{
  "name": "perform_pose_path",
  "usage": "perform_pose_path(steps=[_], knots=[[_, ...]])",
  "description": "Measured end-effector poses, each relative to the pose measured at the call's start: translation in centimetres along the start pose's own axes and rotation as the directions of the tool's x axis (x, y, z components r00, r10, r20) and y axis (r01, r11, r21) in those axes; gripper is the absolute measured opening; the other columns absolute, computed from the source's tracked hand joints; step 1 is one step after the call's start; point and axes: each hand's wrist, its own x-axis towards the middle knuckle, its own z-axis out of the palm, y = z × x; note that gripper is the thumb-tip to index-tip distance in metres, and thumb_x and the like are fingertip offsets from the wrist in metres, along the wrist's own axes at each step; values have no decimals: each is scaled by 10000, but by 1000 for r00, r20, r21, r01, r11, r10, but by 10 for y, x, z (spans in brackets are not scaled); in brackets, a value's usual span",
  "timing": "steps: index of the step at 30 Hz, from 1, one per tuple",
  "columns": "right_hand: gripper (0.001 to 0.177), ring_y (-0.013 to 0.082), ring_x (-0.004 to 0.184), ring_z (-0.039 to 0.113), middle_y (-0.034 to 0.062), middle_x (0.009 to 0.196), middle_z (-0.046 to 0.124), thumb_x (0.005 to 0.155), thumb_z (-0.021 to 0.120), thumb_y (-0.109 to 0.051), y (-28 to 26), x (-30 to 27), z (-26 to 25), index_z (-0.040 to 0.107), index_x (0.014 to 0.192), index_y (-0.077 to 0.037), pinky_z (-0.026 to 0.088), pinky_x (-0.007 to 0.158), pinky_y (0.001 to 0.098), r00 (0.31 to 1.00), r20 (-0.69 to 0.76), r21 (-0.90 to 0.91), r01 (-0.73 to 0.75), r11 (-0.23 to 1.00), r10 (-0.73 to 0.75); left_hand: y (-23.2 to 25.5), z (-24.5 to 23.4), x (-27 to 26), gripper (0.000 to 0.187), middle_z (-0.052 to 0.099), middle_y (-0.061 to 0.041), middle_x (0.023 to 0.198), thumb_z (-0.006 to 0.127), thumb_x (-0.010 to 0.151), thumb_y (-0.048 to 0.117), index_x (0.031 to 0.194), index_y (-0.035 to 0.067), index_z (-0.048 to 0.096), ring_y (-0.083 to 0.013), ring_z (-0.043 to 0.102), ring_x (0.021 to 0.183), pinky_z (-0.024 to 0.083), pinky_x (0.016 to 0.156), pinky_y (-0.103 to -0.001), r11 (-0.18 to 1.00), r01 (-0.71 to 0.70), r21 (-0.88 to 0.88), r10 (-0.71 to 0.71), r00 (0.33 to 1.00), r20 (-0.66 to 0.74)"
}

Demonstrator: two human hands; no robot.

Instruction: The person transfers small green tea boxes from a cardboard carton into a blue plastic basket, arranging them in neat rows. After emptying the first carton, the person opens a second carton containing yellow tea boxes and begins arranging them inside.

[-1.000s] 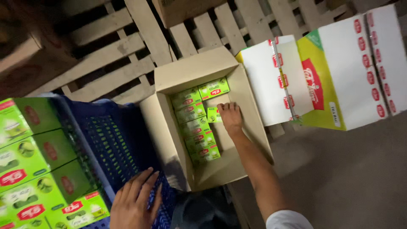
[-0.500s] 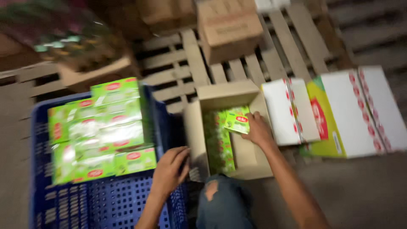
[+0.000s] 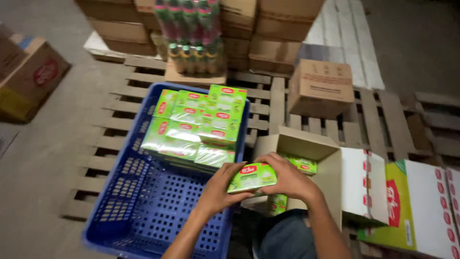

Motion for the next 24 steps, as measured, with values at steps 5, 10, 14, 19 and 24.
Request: perform_pose_path(steps=[5,10,14,19,24], knots=[[846,353,1286,666,83,1351,649,710,970,-362,-19,34,47,625,1467,-208,515,1045,461,995,-64,29,73,997,-71,-34,-39,-22,892,605,-153,1495,953,811,358,1580,135,560,-384,633,1387,517,1157,-488,997,56,51,-53,997,-60],[886,380,1329,674,81,1367,640,719,1000,-409,-15,78,95,627,1502,-224,546,1107,520,958,-244,148,189,971,-149,-49,-74,-17,950,561,-107,1575,972,752,146,1603,273,568,-439,642,1374,568,1133,-548,978,149,143,-127,980,-154],[925,407,1381,590,132,1444,612,695,1026,-385,-11,101,131,640,1504,-156,479,1195,534,885,-450,134,198,971,-118,-68,-89,-5,1117,469,-202,1641,982,707,77,1683,240,463,-519,549,1459,482,1227,-622,983,177,53,-161,961,-224],[871,523,1494,371,212,1607,420,698,1028,-351,-25,122,141,656,1450,-113,339,1279,622,800,-580,-45,152,987,-150,-100,-86,8,1098,519,-273,1589,961,730,18,1692,148,451,-537,514,1492,426,1245,-652,991,128,-38,-133,949,-286],[1222,599,1633,70,277,1799,103,651,1055,-248,-22,127,142,403,1678,-130,249,1259,749,780,-625,-82,-14,997,-40,-122,-80,13,1309,488,-285,1645,1063,618,164,1735,154,380,-524,496,1513,406,1289,-619,971,209,-114,-232,934,-270]])
